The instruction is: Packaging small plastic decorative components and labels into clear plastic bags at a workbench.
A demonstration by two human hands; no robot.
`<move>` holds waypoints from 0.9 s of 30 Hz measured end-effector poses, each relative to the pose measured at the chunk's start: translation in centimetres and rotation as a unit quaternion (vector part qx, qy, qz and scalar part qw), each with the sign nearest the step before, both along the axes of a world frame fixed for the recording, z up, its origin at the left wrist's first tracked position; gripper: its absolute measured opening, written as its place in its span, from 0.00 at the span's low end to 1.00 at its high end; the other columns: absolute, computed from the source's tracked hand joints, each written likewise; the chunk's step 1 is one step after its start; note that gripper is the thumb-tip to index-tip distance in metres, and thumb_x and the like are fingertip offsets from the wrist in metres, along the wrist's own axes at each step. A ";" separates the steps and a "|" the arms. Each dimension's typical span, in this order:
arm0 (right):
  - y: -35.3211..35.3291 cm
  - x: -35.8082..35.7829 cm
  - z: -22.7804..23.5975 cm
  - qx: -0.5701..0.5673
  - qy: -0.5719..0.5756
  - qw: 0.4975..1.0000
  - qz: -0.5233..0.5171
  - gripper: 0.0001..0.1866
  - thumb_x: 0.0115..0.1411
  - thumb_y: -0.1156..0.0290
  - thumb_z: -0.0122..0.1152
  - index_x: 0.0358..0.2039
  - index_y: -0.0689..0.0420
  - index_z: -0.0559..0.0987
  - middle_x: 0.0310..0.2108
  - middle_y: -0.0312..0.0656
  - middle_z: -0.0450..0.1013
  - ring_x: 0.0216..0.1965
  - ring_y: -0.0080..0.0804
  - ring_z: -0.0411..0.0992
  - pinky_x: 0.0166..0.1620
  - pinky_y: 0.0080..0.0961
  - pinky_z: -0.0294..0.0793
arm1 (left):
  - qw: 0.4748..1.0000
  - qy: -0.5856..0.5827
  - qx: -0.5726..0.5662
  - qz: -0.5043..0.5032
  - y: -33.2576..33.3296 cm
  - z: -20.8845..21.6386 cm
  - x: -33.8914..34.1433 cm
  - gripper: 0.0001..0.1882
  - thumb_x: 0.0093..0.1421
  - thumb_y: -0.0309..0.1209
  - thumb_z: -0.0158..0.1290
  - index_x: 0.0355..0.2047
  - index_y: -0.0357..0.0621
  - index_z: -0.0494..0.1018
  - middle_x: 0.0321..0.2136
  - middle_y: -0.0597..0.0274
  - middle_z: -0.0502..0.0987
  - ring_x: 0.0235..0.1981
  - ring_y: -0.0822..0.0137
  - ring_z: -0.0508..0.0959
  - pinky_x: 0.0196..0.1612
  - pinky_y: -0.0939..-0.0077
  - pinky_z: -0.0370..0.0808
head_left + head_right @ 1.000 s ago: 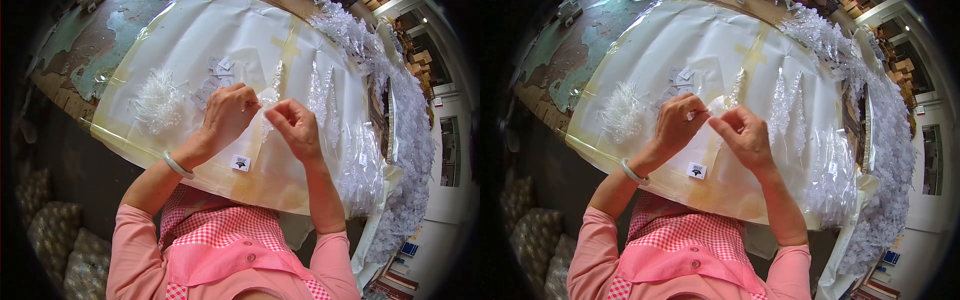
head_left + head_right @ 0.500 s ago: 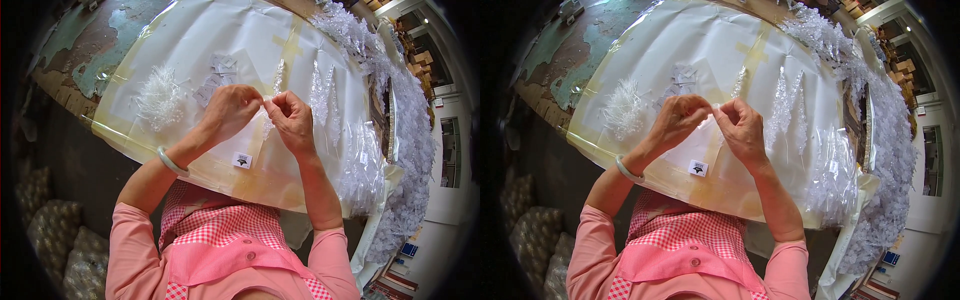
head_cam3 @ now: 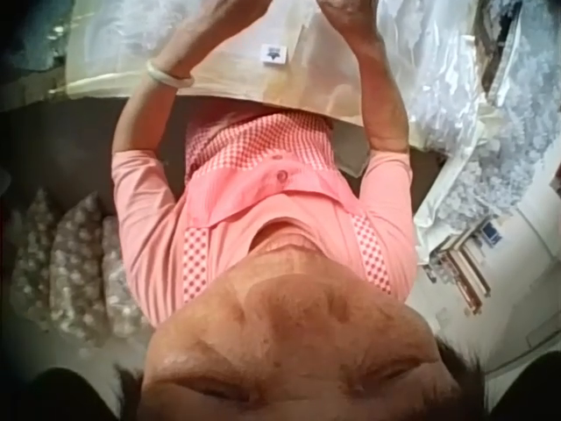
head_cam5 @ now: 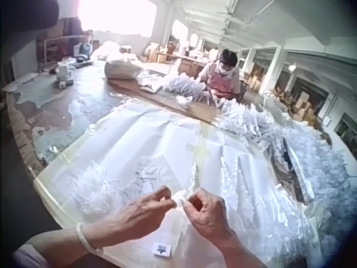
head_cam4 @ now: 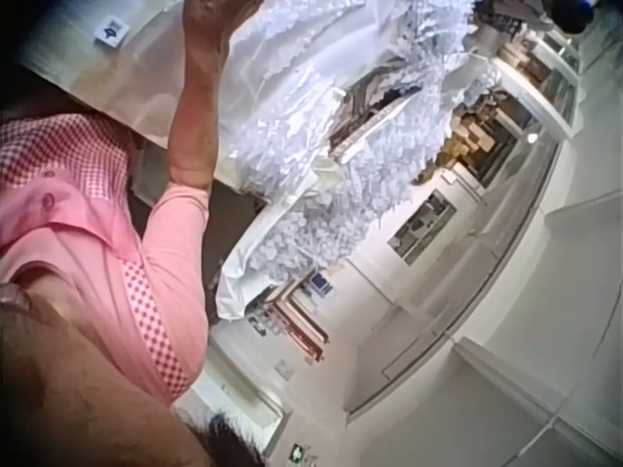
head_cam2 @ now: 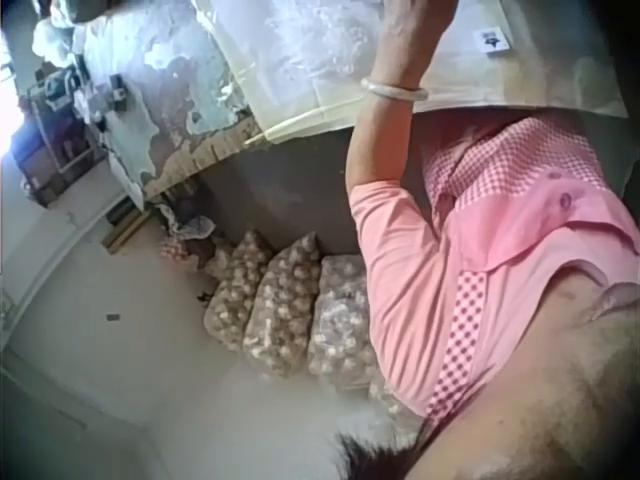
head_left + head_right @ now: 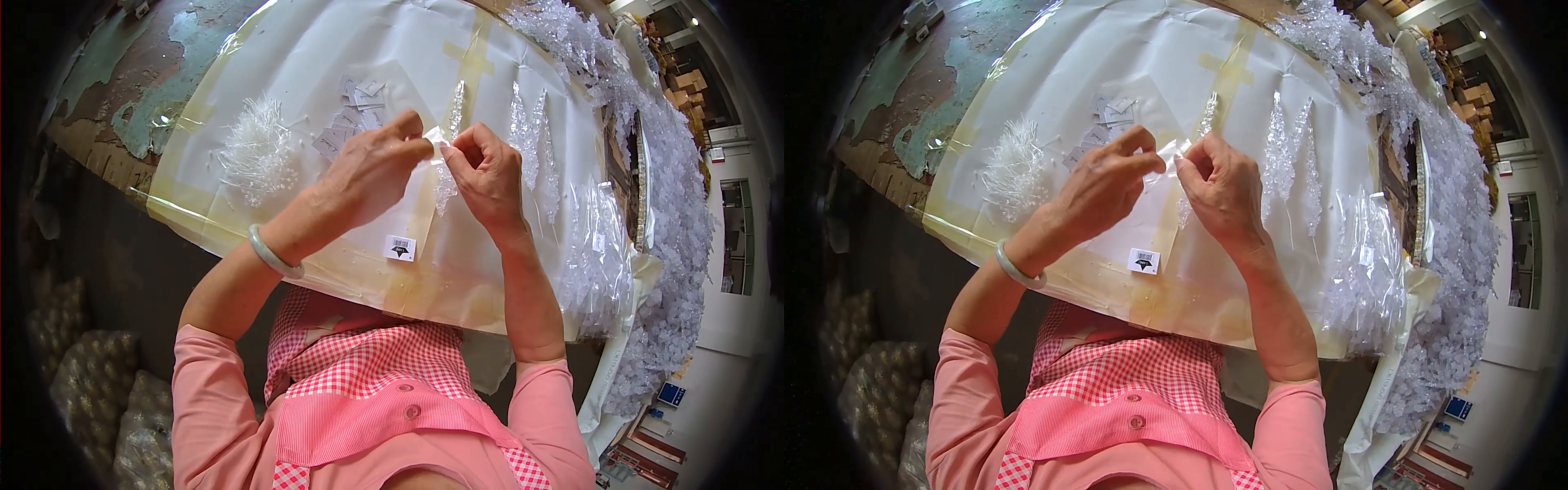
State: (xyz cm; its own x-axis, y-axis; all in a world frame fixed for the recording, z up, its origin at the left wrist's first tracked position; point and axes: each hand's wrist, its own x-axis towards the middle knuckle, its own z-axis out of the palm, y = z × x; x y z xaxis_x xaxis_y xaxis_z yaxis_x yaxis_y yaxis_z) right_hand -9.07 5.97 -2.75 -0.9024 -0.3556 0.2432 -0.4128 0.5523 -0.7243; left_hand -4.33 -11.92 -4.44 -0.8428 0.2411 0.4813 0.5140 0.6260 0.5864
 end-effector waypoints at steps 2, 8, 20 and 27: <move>0.3 0.3 0.7 -0.008 0.000 1.000 0.019 0.09 0.57 0.69 0.67 0.29 0.60 0.76 0.14 0.33 0.69 0.18 0.14 0.64 0.24 0.18 0.66 | 0.999 -0.001 -0.006 0.037 -0.3 0.1 -0.4 0.12 0.51 0.16 0.49 0.35 0.39 0.78 0.35 0.54 0.75 0.32 0.50 0.79 0.36 0.61 0.75; 2.5 3.7 0.5 0.261 0.049 0.960 0.091 0.18 0.55 0.63 0.68 0.43 0.53 0.75 0.22 0.39 0.70 0.22 0.28 0.70 0.30 0.27 0.71 | 0.996 0.029 0.044 0.078 -0.9 2.0 -2.0 0.11 0.52 0.18 0.52 0.36 0.36 0.79 0.37 0.54 0.78 0.35 0.52 0.79 0.40 0.63 0.76; 6.9 4.8 1.2 -0.099 -0.213 0.968 0.082 0.21 0.53 0.77 0.66 0.48 0.57 0.74 0.25 0.35 0.73 0.25 0.19 0.71 0.30 0.16 0.72 | 0.995 0.016 0.048 0.083 0.8 1.2 -4.2 0.13 0.49 0.23 0.58 0.38 0.35 0.79 0.36 0.54 0.78 0.26 0.61 0.77 0.33 0.69 0.75; 12.1 11.0 7.2 -0.276 -0.233 0.929 0.084 0.29 0.44 0.73 0.73 0.47 0.64 0.72 0.30 0.47 0.75 0.27 0.31 0.76 0.27 0.25 0.76 | 0.996 -0.012 0.019 0.082 2.1 0.3 -5.4 0.14 0.49 0.24 0.58 0.38 0.35 0.79 0.38 0.54 0.78 0.28 0.58 0.78 0.38 0.67 0.75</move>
State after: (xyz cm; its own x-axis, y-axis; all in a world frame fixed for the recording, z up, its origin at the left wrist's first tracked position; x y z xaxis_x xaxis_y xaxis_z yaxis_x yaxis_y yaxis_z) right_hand 1.91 18.07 4.44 -0.8988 -0.4376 0.0271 -0.0297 -0.0007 -0.9996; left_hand -9.72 -9.84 -4.16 -0.8811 0.0818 0.4659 0.3919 0.6777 0.6222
